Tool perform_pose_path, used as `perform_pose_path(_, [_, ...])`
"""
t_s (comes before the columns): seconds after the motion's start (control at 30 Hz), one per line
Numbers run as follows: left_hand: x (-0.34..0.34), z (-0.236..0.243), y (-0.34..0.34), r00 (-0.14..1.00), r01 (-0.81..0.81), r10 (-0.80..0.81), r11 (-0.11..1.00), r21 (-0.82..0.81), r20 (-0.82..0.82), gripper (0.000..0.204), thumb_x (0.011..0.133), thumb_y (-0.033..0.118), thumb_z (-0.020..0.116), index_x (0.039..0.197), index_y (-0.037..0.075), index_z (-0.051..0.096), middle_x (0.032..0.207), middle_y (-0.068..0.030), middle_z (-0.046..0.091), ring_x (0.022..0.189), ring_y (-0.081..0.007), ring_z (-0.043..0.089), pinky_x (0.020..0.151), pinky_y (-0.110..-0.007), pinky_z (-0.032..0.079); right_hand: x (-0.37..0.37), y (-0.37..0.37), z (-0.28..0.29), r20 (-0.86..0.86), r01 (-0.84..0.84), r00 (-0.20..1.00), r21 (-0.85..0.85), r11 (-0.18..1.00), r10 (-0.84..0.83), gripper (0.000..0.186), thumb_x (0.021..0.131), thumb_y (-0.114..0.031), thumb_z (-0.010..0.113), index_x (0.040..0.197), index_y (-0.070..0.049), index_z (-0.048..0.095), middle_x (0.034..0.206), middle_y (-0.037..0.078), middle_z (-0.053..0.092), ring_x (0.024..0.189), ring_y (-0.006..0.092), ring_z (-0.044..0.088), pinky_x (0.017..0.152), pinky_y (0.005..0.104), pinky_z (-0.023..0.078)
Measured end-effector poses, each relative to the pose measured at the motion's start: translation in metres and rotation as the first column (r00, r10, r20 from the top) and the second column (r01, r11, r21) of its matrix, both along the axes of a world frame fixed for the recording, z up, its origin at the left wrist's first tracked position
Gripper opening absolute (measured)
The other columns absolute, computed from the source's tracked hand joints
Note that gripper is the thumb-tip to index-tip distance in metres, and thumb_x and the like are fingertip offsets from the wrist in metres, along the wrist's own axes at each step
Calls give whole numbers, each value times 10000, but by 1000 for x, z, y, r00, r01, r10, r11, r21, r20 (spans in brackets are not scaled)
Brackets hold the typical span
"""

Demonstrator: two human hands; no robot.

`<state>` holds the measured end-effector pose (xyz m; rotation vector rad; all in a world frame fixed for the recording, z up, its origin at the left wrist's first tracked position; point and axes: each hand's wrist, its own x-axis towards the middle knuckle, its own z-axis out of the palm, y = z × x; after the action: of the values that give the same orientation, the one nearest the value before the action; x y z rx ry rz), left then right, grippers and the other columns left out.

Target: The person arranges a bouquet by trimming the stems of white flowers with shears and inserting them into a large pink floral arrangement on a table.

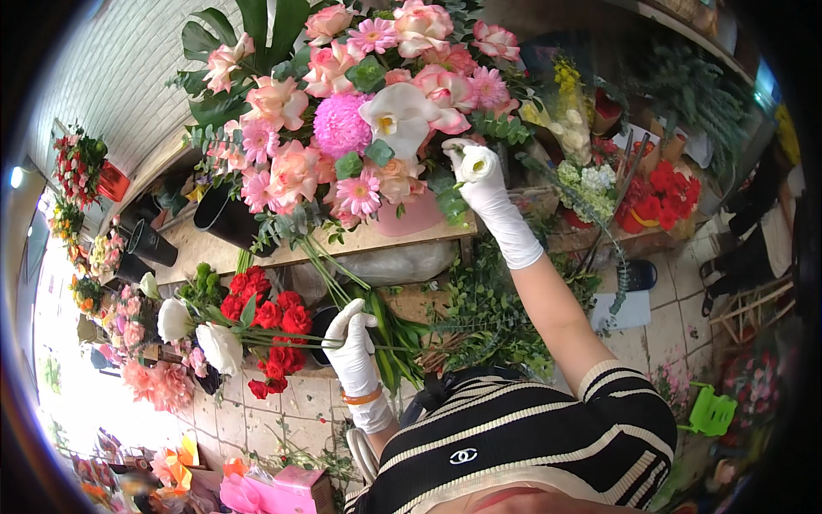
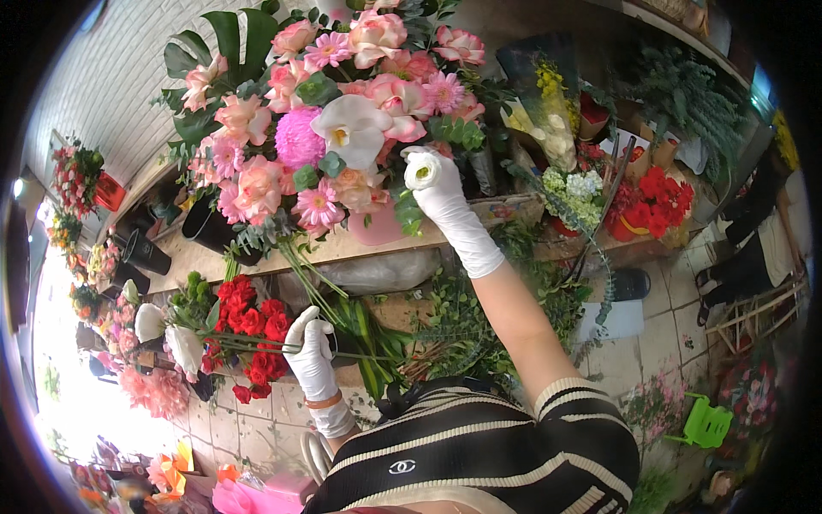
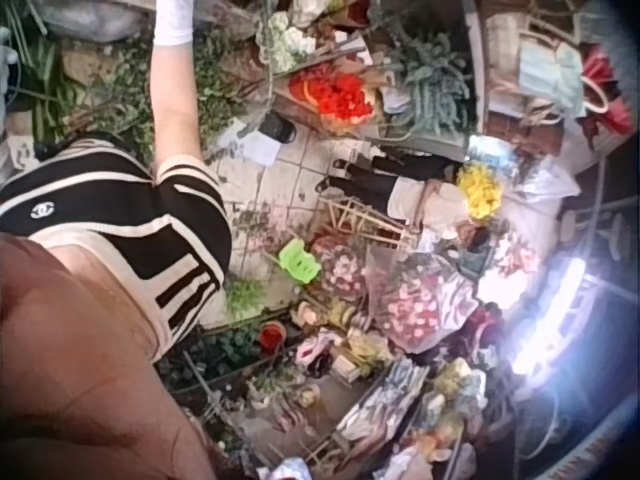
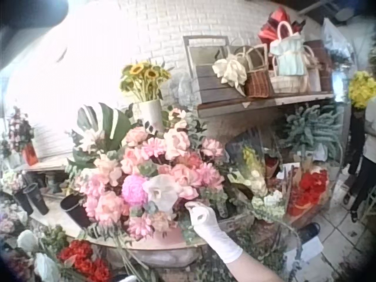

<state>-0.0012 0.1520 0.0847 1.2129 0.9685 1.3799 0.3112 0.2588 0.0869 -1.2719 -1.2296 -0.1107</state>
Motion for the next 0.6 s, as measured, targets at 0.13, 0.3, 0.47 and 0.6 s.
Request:
perform_pose_path(0.13, [-6, 2, 1, 1000, -16, 17, 1000, -19, 11, 188, 891, 62, 579, 1060, 11, 642, 749, -44, 647, 461, -5, 378, 424, -155, 270, -2, -30, 24, -225, -109, 967, 55, 993, 119, 100, 828, 27, 555, 891, -21, 616, 805, 72, 663, 737, 191, 651, 666, 296, 499])
perform_pose_path(0.3, [-6, -2, 6, 1000, -17, 17, 1000, 4, -14, 196, 894, 91, 583, 1068, 22, 640, 708, -20, 633, 453, -4, 366, 414, -158, 255, 3, -27, 13, -254, -183, 951, 7, 983, 179, 39, 894, -19, 536, 910, -15, 570, 852, 48, 644, 782, 150, 639, 685, 275, 494])
perform_pose_path(0.47, [0, 0, 6, 999, 46, -46, 999, -23, -1, 197, 889, 52, 575, 1069, 6, 642, 756, -47, 651, 471, -8, 391, 437, -155, 286, 4, 6, -18, -332, -193, 926, -1, 981, 181, 97, 833, 23, 587, 921, -15, 567, 881, 52, 641, 809, 157, 633, 705, 275, 490])
perform_pose_path(0.6, [-6, -2, 4, 1000, 27, -27, 999, -36, 3, 198, 888, 51, 576, 1068, 0, 640, 757, -52, 655, 466, -10, 394, 432, -154, 285, -4, 20, -34, -86, -144, 986, -17, 989, 142, 261, 743, 55, 606, 996, -11, 595, 906, 93, 642, 833, 215, 622, 718, 291, 480])
